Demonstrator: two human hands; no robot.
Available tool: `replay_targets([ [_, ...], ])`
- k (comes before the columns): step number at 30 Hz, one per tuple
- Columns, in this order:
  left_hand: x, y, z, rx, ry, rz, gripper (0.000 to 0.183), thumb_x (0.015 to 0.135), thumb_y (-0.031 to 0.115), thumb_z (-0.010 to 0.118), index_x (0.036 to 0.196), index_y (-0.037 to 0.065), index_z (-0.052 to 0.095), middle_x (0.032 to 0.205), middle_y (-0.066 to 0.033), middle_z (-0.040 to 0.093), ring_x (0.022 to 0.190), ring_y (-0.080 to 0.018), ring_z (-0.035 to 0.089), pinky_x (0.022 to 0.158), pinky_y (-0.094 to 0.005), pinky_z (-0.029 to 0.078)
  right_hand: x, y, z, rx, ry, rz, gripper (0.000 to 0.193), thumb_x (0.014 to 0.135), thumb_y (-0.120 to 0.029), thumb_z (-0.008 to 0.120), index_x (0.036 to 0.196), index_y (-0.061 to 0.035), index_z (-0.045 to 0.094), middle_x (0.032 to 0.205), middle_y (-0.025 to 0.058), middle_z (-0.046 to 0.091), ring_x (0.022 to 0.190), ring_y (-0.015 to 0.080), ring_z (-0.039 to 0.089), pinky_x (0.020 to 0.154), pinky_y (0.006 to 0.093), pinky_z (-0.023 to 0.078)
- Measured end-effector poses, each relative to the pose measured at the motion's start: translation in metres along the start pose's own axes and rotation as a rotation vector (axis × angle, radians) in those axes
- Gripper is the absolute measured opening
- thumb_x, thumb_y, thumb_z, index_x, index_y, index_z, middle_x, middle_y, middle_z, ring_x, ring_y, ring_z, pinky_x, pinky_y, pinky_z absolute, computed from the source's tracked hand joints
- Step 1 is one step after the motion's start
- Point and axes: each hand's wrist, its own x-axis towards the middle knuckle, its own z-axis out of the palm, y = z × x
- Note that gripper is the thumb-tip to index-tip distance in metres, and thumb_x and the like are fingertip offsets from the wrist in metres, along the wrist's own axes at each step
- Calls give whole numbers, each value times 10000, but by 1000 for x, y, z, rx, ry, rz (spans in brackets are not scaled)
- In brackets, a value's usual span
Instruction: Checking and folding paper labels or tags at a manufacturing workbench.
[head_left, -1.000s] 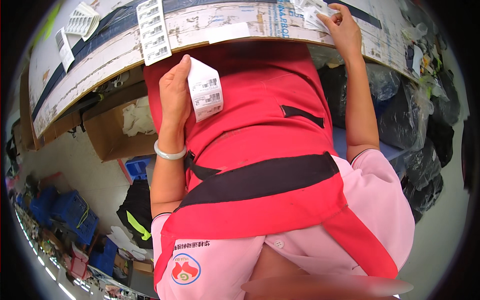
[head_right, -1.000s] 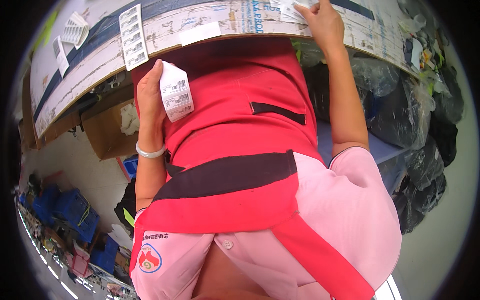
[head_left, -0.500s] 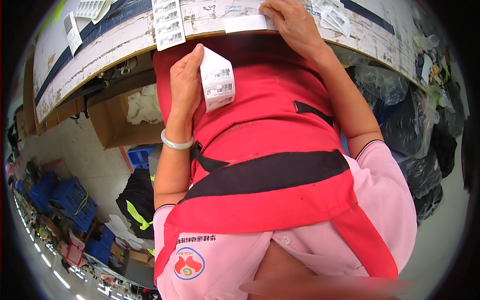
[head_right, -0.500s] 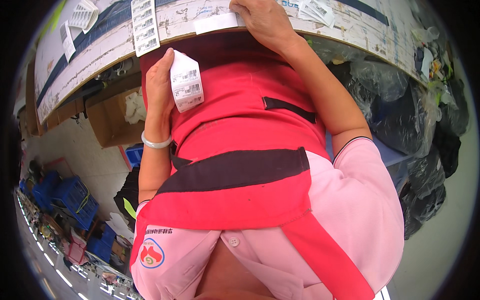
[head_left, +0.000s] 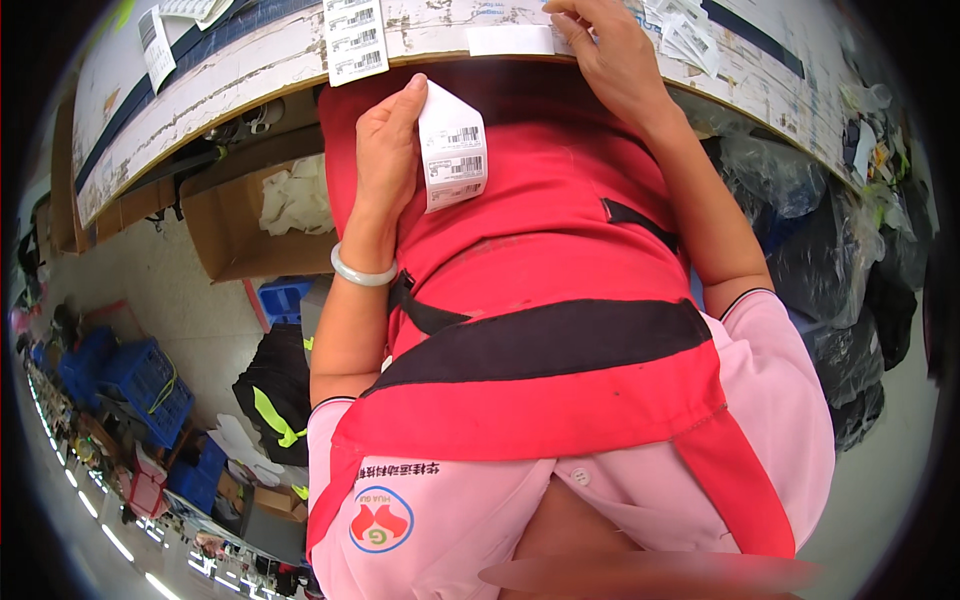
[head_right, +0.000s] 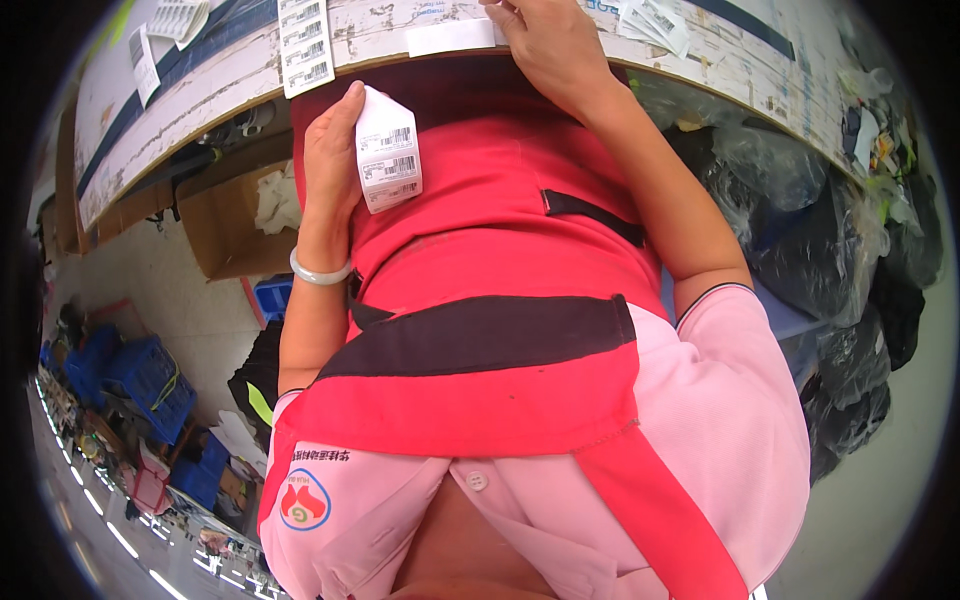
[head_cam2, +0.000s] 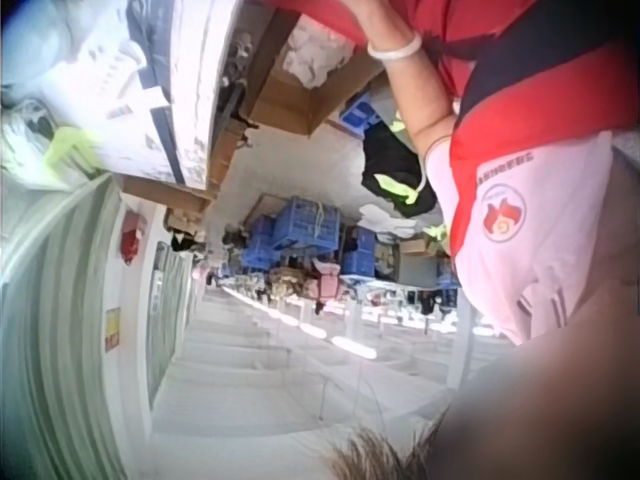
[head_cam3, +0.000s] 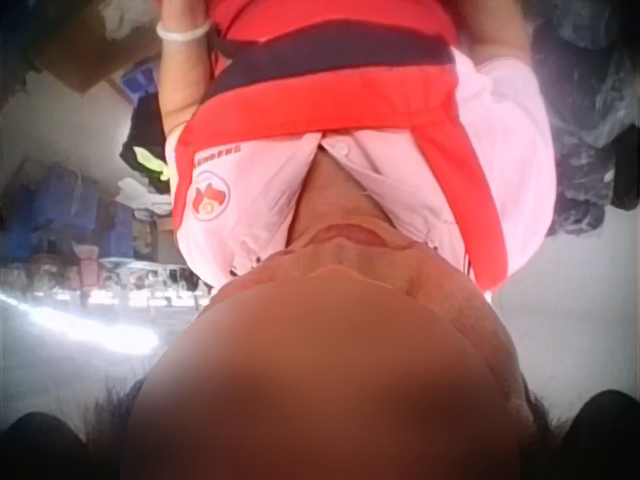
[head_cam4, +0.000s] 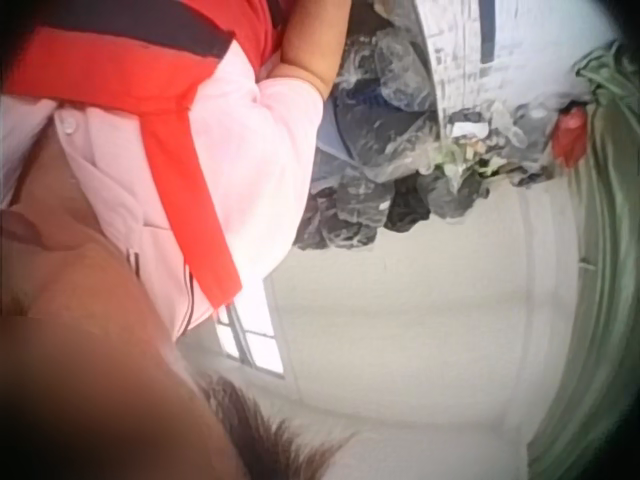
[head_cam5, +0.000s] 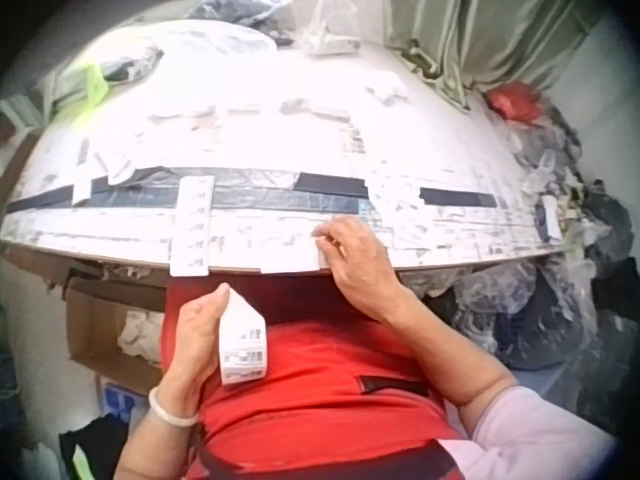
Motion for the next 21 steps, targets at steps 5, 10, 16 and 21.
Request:
replay_targets([
  [5, -2, 1, 4, -7, 11, 85, 306, 973, 254, 557, 853, -4, 670, 767, -20, 653, 620, -55, 560, 566, -200, 440, -21, -55, -4, 714, -627, 515, 208, 905, -200, 643, 933, 4, 668, 776, 4, 625, 733, 85, 566, 681, 217, 451],
  [10, -9, 12, 10, 145, 54, 257, 276, 977, 251, 554, 935, 8, 678, 749, 8, 614, 637, -41, 527, 572, -192, 421, -34, -66, 13, 1008, -704, 698, 214, 886, -227, 672, 860, -15, 679, 690, -2, 600, 573, 46, 503, 514, 197, 402],
  [16, -21, 38, 9, 450, -261, 415, 235, 947, 167, 590, 1113, 24, 678, 890, -24, 664, 779, -71, 585, 698, -213, 469, -27, -69, 9, 906, -790, 555, 185, 895, -188, 646, 873, -6, 667, 659, 3, 589, 567, 54, 495, 521, 219, 408],
  [21, -20, 39, -6, 451, -303, 68, 253, 838, 92, 713, 1053, -35, 675, 928, -39, 674, 782, -64, 596, 692, -200, 491, -27, -71, 9, 884, -609, 539, 176, 903, -158, 632, 902, 16, 656, 689, 20, 610, 613, 61, 541, 563, 221, 444],
])
